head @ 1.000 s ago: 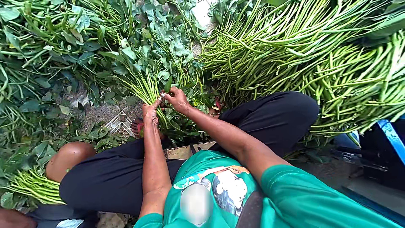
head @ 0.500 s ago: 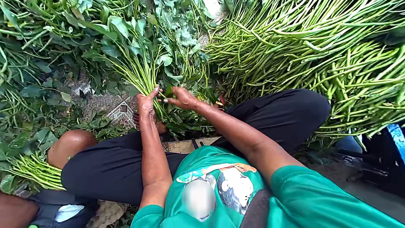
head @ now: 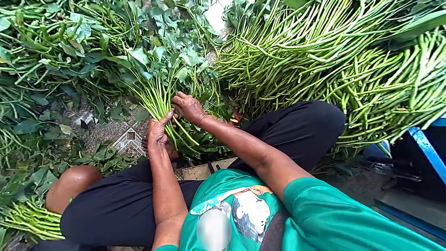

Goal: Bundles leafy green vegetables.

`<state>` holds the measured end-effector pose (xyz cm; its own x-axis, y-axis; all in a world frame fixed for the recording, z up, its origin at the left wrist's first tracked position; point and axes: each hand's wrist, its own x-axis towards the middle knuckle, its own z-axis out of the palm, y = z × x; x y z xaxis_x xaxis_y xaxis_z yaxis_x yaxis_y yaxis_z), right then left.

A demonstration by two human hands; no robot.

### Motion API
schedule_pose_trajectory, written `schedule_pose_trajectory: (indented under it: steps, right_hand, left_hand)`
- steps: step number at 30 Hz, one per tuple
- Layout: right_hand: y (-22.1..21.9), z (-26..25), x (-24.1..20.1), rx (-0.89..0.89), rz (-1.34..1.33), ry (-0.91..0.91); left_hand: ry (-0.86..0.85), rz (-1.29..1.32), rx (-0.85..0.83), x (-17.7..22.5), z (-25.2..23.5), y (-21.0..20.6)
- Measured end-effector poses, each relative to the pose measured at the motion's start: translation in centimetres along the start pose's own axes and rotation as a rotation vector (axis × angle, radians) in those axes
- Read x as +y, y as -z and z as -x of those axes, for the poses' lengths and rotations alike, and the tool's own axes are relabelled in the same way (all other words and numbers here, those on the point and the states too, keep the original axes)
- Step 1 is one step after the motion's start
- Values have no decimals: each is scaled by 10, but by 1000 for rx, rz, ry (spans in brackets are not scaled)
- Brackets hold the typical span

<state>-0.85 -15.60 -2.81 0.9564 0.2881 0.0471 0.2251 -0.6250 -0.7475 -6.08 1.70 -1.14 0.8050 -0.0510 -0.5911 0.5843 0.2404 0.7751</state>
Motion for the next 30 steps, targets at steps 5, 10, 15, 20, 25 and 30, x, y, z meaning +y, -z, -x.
schedule_pose_trajectory:
  steps: [5, 10, 15, 20, 25, 30]
  right_hand:
    - [3, 2, 1, -43, -89, 75]
    - [6, -2, 8, -145, -398, -164]
    - [7, -1, 40, 10, -723, -705]
    - [-15, -15, 94, 129, -860, -964]
    - [-27, -53, 97, 281, -883, -1152]
    - [-22, -65, 100, 279, -546, -1154]
  left_hand:
    - [35, -111, 31, 8, -5, -2]
    - [33, -79, -4, 12, -6, -7]
    - [-73, -42, -33, 17, -6, -4]
    - [-270, 333, -128, 16, -8, -11]
    - [-225, 642, -57, 15, -16, -14]
    - [-416, 391, 46, 9, -24, -10]
